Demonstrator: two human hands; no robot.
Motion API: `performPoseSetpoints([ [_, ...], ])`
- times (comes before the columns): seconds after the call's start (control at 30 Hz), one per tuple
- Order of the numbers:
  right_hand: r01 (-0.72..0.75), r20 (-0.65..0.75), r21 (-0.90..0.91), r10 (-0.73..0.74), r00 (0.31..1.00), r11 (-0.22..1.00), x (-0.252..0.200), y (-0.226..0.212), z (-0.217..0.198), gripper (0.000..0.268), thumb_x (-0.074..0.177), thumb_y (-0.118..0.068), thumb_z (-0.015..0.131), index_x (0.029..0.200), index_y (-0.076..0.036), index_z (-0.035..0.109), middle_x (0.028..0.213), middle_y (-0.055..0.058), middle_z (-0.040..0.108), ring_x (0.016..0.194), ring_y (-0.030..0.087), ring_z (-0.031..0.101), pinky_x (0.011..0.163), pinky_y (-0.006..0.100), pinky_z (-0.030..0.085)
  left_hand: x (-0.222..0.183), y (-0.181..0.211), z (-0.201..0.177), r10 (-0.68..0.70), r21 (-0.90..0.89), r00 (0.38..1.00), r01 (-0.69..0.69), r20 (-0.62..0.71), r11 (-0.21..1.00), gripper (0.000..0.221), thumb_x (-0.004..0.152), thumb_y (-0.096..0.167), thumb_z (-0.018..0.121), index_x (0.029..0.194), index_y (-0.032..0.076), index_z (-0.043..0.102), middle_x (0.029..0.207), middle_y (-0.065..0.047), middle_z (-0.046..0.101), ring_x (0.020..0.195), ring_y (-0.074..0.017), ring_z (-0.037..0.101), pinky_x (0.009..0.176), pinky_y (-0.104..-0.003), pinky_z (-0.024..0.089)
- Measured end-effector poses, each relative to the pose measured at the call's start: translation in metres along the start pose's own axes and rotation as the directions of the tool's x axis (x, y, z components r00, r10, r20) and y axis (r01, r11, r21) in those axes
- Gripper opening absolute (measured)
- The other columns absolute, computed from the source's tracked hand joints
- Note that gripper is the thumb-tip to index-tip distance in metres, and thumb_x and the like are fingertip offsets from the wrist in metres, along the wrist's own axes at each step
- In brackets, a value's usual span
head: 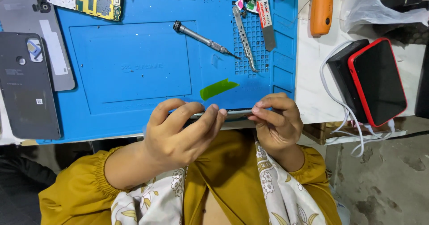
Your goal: Repairing a mobile phone by aligning and assembling the screen and internal components
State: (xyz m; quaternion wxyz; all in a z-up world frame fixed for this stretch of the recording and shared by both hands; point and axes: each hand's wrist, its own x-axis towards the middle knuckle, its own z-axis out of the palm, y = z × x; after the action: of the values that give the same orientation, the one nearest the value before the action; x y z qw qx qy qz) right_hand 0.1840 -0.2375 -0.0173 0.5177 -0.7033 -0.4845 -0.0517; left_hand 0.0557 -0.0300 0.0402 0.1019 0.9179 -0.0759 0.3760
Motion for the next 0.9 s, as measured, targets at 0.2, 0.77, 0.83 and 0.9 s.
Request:
performPoseSetpoints([
  [0.2,-0.005,0.018,-0.034,0.006,1.0,0.999,0.001,0.0,0.001,0.014,0.1,-0.005,0.07,0.11,-0.009,0.062,0.107,0.014,0.057,0.088,0.031,0.066,0.081,0.039,0.058,0.0,-0.001,0.004,-0.001,0.002,1.0,0.001,-0.031,1.0,0.009,0.096,0.011,0.081,0.094,0.01,0.072,0.1,0.0,0.068,0.077,-0.0191,0.067,0.071,-0.034,0.049],
  [0.77,-0.04,-0.002,0.04,0.04,0.999,0.998,0.002,0.003,0.004,0.025,0.097,-0.017,0.074,0.114,-0.003,0.063,0.101,0.016,0.059,0.089,0.029,0.063,0.081,0.041,0.055,-0.005,0.001,-0.002,0.015,0.027,0.999,-0.016,0.051,1.0,0.007,0.1,0.01,0.076,0.106,0.007,0.075,0.103,-0.008,0.069,0.084,-0.0225,0.065,0.08,-0.037,0.05],
  [0.83,-0.072,0.005,0.094,0.071,0.997,0.993,0.004,0.0,0.003,0.025,0.096,-0.015,0.075,0.113,-0.003,0.063,0.102,0.016,0.059,0.089,0.028,0.063,0.081,0.039,0.056,-0.005,0.002,-0.004,0.013,0.034,0.998,-0.015,0.065,0.999,0.007,0.101,0.011,0.074,0.108,0.008,0.074,0.103,-0.007,0.069,0.083,-0.0223,0.065,0.08,-0.037,0.049],
  [0.9,-0.137,0.005,0.244,0.14,0.99,0.96,0.007,-0.004,0.004,0.029,0.097,-0.031,0.069,0.103,-0.003,0.064,0.096,0.014,0.061,0.083,0.027,0.061,0.077,0.037,0.052,-0.004,0.004,-0.007,0.039,0.054,0.999,-0.04,0.033,0.998,0.008,0.099,0.011,0.08,0.104,0.008,0.074,0.101,-0.007,0.069,0.081,-0.0197,0.065,0.077,-0.034,0.05],
])
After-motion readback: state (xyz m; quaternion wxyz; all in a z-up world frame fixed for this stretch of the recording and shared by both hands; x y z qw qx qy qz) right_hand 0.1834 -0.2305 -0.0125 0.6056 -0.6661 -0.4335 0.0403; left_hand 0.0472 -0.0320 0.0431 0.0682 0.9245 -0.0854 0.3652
